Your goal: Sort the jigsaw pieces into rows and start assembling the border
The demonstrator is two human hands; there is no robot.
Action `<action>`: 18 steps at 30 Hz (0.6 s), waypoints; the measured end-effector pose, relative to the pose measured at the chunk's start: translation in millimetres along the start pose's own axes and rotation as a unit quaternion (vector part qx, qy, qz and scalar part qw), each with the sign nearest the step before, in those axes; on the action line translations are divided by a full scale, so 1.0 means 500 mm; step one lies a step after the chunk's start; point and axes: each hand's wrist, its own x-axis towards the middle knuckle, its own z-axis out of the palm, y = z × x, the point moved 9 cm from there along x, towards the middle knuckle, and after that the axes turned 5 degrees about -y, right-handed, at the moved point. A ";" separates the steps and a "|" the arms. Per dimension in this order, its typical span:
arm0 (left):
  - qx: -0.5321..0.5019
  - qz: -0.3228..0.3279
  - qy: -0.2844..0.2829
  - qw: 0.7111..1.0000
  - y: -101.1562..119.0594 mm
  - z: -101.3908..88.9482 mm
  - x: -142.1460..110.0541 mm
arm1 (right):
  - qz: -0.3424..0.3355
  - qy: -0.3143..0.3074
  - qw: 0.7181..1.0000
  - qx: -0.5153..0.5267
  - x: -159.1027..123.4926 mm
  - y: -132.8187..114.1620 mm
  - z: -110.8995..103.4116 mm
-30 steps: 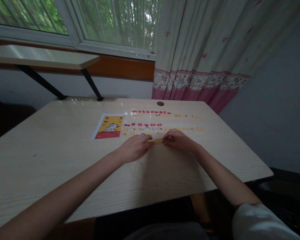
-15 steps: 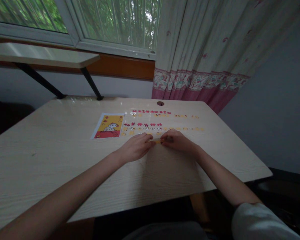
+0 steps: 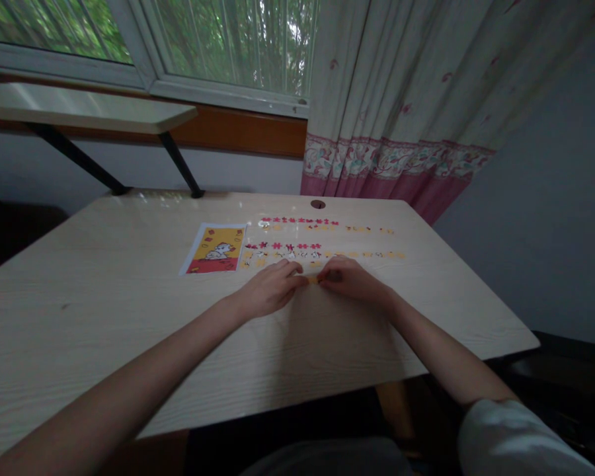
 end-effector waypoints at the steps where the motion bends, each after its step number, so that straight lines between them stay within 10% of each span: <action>1: -0.002 0.001 0.002 1.000 0.000 0.001 0.000 | 0.007 0.004 1.000 -0.002 0.001 0.002 0.001; 18: 0.018 -0.070 0.005 0.997 -0.088 -0.054 -0.064 | 0.034 0.046 0.998 -0.026 -0.009 0.045 -0.032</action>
